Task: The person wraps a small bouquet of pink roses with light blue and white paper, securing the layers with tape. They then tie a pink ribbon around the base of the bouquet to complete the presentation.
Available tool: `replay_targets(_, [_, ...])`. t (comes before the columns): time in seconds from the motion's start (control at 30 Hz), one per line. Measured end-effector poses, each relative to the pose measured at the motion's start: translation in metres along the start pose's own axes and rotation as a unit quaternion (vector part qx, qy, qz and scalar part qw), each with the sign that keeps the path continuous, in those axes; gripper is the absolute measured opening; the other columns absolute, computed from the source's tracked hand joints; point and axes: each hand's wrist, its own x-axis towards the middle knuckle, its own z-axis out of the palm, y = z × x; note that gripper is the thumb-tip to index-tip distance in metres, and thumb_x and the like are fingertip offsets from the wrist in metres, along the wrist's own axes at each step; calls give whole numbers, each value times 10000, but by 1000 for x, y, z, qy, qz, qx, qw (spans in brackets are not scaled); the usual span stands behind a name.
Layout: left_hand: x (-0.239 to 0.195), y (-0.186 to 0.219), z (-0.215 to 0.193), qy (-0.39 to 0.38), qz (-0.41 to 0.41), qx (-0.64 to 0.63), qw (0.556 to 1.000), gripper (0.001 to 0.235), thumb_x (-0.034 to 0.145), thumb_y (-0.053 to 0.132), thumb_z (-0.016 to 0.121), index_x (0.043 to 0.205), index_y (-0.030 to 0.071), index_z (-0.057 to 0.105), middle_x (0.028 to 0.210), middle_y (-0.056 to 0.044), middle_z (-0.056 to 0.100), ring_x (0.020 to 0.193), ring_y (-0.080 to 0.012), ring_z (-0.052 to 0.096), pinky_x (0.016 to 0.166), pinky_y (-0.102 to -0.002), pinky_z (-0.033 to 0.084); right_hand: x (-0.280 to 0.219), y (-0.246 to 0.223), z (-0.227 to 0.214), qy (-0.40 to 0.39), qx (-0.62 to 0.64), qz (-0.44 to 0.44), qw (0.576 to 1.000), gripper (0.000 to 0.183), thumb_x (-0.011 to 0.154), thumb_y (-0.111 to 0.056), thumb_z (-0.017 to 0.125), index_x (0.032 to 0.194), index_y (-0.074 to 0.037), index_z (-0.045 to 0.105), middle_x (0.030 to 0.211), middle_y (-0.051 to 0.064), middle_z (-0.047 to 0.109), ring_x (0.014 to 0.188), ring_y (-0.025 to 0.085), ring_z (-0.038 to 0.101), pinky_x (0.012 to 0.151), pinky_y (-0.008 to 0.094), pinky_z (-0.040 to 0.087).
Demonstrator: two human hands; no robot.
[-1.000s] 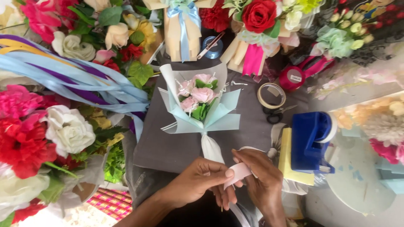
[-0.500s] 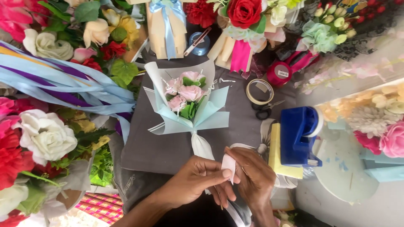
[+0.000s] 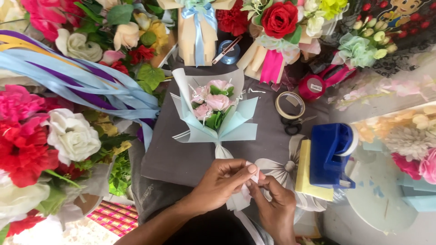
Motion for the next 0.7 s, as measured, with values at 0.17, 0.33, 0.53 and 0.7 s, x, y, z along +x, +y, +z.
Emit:
replay_targets(0.17, [1,2,-5,34,126,174,976,377,1015,381,579,1088,81,794,853,10,478,624,-72,438,480,-218,325,-7,-8,-2,-20,80,73,994,90,868,-89,786,826,-65,710,706,-29,728,662,26,570,607,210,487])
replay_targets(0.33, [1,22,2,59,71,173,981,418,971,397,573,978,51,806,993,-60,831,854,-100,737,626,-232,575,-5,-18,-3,-46,146,121,981,81,882,-75,766,846,-10,733,724,53,787,682,73,656,664,228,525])
replay_targets(0.53, [9,14,4,89,57,104,989,362,952,297,642,1069,0,814,1006,-117,833,687,-85,684,454,-237,573,-11,-25,2,27,218,230,948,395,839,20,773,1164,-60,565,689,166,809,640,186,757,708,291,604])
replay_targets(0.7, [17,1,3,53,129,143,980,325,992,260,610,1060,0,793,1030,-111,820,1002,-142,763,918,-239,604,-7,-30,-13,-60,34,92,993,214,829,-125,811,1034,-98,757,843,23,878,806,52,810,750,173,640])
